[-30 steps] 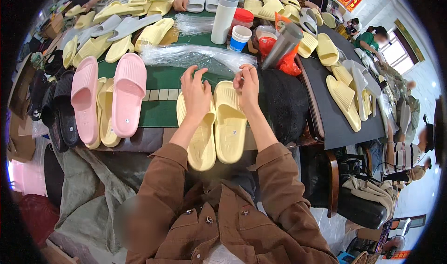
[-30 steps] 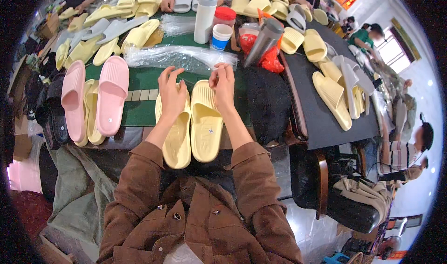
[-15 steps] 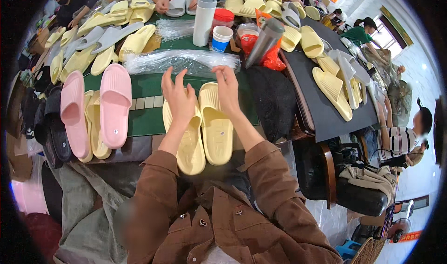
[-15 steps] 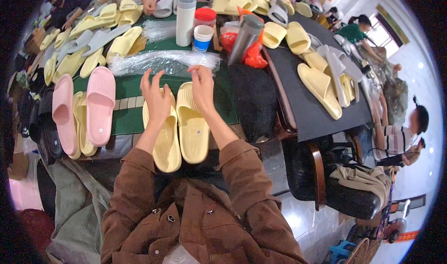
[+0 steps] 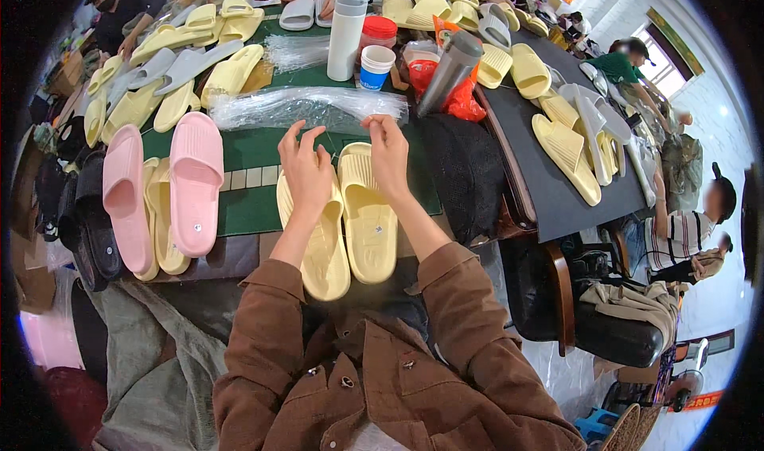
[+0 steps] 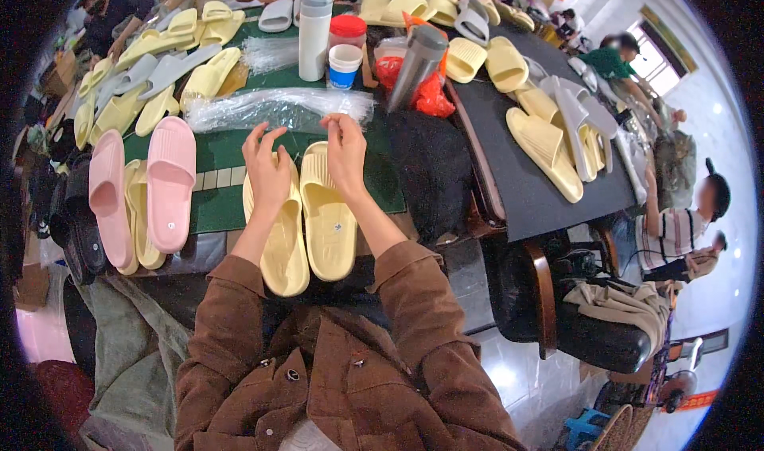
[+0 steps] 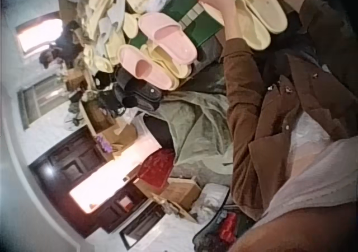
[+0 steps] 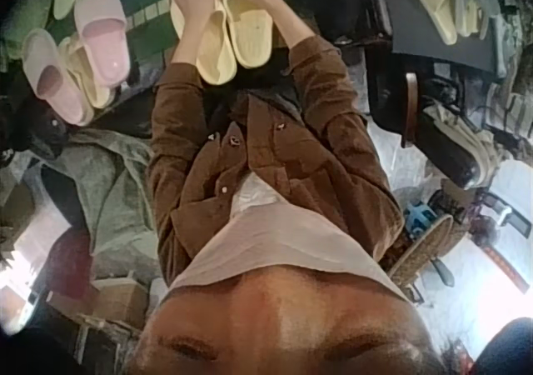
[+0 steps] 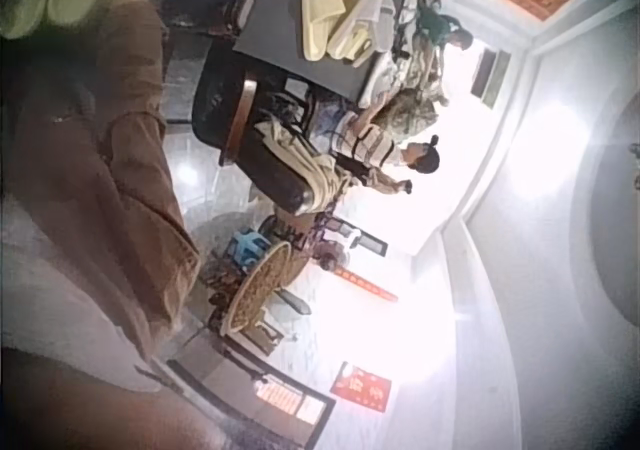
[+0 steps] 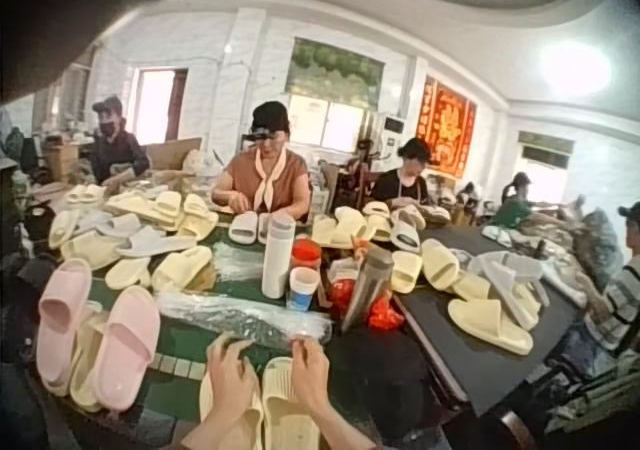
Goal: The person assembles plastic slippers by hand in a workshop setting. They pick up pairs of slipper soles in various colors, including black, pink, and yellow, and insert a thin wire or string through the top strap to secure it. The person handles the items one at a time, moving them from a pile on the table to a finished position.
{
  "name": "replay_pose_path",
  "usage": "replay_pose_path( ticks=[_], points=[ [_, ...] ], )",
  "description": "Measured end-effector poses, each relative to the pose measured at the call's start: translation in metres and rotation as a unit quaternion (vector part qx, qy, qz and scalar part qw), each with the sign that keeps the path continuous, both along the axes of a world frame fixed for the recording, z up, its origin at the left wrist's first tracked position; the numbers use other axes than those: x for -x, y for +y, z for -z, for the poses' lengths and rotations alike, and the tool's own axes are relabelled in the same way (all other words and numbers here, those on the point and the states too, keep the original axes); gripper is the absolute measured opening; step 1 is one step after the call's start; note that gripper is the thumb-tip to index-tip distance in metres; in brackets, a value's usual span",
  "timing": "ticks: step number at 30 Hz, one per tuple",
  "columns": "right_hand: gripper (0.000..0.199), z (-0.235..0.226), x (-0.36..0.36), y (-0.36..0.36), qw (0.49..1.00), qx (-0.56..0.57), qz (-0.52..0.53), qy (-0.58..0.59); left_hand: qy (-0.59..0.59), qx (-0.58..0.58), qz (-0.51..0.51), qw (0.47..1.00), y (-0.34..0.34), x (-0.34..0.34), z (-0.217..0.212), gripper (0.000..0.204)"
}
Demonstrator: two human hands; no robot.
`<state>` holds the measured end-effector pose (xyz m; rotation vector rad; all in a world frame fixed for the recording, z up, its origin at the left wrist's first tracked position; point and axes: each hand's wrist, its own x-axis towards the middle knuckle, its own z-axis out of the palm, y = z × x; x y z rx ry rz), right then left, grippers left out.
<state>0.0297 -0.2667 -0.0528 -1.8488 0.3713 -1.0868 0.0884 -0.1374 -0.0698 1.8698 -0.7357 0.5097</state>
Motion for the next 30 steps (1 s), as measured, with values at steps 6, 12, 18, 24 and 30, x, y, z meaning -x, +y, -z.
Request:
replay_pose_path(
  ticks=[6,12,18,24,30],
  points=[
    [0.015,-0.007,0.003,0.005,0.998,-0.054,-0.043,0.004,0.0,-0.013,0.009,1.0,0.001,-0.002,0.003,0.024],
    [0.015,-0.013,0.009,0.002,0.997,-0.032,-0.067,0.023,0.073,-0.039,0.046,0.995,0.0,-0.001,0.0,0.016],
    [0.014,-0.035,0.052,-0.006,0.994,-0.011,-0.074,0.079,0.053,-0.036,0.041,0.997,-0.001,0.0,-0.002,0.013],
    [0.015,-0.083,0.13,-0.064,0.987,0.119,0.088,0.065,0.045,-0.054,0.041,0.997,-0.001,-0.001,0.001,0.014],
    [0.021,-0.099,0.212,-0.173,0.906,0.193,0.368,0.083,0.05,-0.072,0.047,0.995,0.001,-0.004,0.001,0.014]
  ],
)
